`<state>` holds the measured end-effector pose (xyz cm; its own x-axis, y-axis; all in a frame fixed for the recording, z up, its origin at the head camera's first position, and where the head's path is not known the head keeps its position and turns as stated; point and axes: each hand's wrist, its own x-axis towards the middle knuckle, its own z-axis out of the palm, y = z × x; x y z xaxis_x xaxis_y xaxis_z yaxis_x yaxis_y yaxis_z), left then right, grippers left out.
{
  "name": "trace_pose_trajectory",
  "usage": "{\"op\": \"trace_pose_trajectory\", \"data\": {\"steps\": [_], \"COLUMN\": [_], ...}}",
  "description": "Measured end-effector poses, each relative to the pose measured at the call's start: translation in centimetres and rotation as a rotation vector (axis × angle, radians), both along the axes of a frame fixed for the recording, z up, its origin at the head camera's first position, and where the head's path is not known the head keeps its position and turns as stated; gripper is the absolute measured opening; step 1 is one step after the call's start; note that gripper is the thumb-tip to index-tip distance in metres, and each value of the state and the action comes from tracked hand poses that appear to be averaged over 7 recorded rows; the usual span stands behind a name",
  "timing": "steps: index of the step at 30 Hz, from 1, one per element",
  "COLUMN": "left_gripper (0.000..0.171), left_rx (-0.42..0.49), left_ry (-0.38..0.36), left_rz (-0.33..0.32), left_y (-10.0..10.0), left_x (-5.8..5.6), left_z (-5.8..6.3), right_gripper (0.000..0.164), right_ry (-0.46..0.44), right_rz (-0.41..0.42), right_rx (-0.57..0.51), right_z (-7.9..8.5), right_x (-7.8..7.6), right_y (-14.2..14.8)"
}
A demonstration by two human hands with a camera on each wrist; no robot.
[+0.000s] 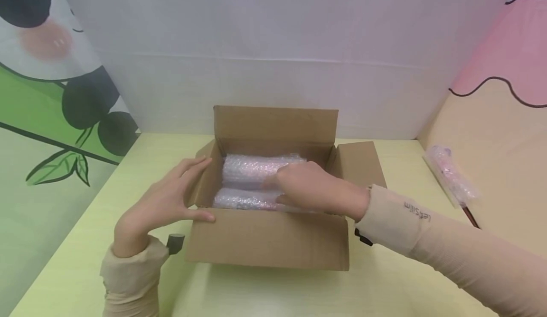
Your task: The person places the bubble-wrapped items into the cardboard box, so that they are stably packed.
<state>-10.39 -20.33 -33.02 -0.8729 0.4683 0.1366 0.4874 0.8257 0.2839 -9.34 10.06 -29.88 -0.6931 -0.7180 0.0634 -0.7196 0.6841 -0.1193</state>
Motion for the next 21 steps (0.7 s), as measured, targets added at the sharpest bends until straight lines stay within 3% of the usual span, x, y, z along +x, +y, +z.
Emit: {"op": "trace_pose_trajectory", "data": {"steps": [7, 11, 16, 21], "left_gripper": [0.117, 0.117, 0.117, 0.117], "left_rx": [0.005, 0.003, 0.003, 0.005], "left_ry": [0.000, 0.001, 0.001, 0.002], "left_rz": [0.000, -0.003, -0.004, -0.003], "left_y": [0.0, 0.0, 0.0, 0.0], "left_x": [0.0, 0.0, 0.0, 0.1], "left_z": [0.0, 0.1, 0.1, 0.2], "right_gripper": [0.041, 0.038, 0.043, 0.048], "right_ry": [-0.015, 0.058, 0.196, 0.255], "right_rz": [-0.076, -0.100, -0.116, -0.171], "right_rx": [-0.042, -0.131, -0.327, -0.599], "right_z": [1.2, 2.0, 2.8, 2.8], "right_x": [0.6, 1.1, 1.8, 2.5], "right_y": [1.0, 2.4, 5.3, 9.1]}}
